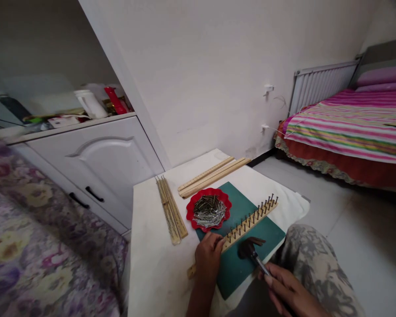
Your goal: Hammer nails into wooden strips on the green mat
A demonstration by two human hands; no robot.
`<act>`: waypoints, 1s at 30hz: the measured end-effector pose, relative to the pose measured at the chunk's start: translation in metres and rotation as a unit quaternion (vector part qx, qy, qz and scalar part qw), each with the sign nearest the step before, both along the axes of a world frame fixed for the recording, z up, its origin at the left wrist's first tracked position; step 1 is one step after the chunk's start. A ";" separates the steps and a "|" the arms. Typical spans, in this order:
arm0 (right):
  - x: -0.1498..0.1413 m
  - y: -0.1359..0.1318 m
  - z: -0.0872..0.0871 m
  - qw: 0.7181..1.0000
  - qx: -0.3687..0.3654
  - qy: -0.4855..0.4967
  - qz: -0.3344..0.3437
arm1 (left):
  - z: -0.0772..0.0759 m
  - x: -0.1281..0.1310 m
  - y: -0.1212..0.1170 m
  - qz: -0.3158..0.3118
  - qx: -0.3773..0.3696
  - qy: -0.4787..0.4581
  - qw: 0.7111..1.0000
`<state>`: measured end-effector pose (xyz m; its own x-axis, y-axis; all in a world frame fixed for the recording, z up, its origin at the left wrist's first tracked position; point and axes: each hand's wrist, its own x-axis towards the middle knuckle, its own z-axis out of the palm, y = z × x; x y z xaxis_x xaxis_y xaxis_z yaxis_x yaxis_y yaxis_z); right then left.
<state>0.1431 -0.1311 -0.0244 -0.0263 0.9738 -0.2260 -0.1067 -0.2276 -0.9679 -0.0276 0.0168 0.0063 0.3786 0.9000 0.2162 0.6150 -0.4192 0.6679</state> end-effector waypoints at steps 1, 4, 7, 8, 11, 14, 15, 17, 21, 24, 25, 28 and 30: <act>-0.001 0.000 0.002 1.000 0.003 -0.004 0.000 | -0.001 0.000 -0.001 0.000 0.005 0.005 1.000; -0.004 -0.002 0.013 1.000 0.004 -0.009 0.005 | -0.002 0.002 -0.003 0.004 0.017 0.020 1.000; -0.006 -0.003 0.028 1.000 0.005 -0.001 0.017 | -0.003 0.003 -0.004 0.012 0.020 0.029 0.999; -0.007 -0.002 0.034 1.000 0.009 -0.003 0.020 | -0.003 0.003 -0.003 0.013 0.021 0.030 0.999; -0.009 0.005 0.049 0.999 0.015 -0.020 0.025 | -0.004 0.003 -0.003 0.012 0.024 0.028 0.999; -0.014 0.019 0.060 0.999 0.031 -0.036 0.017 | -0.006 0.003 -0.003 0.010 0.024 0.024 0.999; -0.017 0.025 0.062 0.998 0.040 -0.041 0.017 | -0.006 0.003 -0.004 0.011 0.023 0.024 0.999; -0.022 0.035 0.066 0.997 0.056 -0.048 0.021 | -0.007 0.003 -0.004 0.015 0.018 0.024 0.999; -0.029 0.046 0.067 0.996 0.065 -0.062 0.024 | -0.007 0.002 -0.004 0.021 0.002 0.031 0.999; -0.031 0.048 0.069 0.994 0.063 -0.085 0.029 | -0.008 0.002 -0.003 0.020 -0.006 0.033 0.999; -0.031 0.047 0.070 0.993 0.063 -0.092 0.033 | -0.008 0.002 -0.003 0.020 -0.006 0.031 0.999; -0.031 0.046 0.074 0.992 0.065 -0.100 0.035 | -0.008 0.002 -0.002 0.018 -0.004 0.023 1.000; -0.031 0.046 0.076 0.993 0.065 -0.098 0.031 | -0.007 0.002 -0.003 0.015 -0.006 0.022 1.000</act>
<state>0.1120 -0.0848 0.0514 -0.0557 0.9930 -0.1045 0.0971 -0.0988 -0.9904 -0.0258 0.0141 -0.0010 0.3596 0.9138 0.1889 0.6565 -0.3916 0.6447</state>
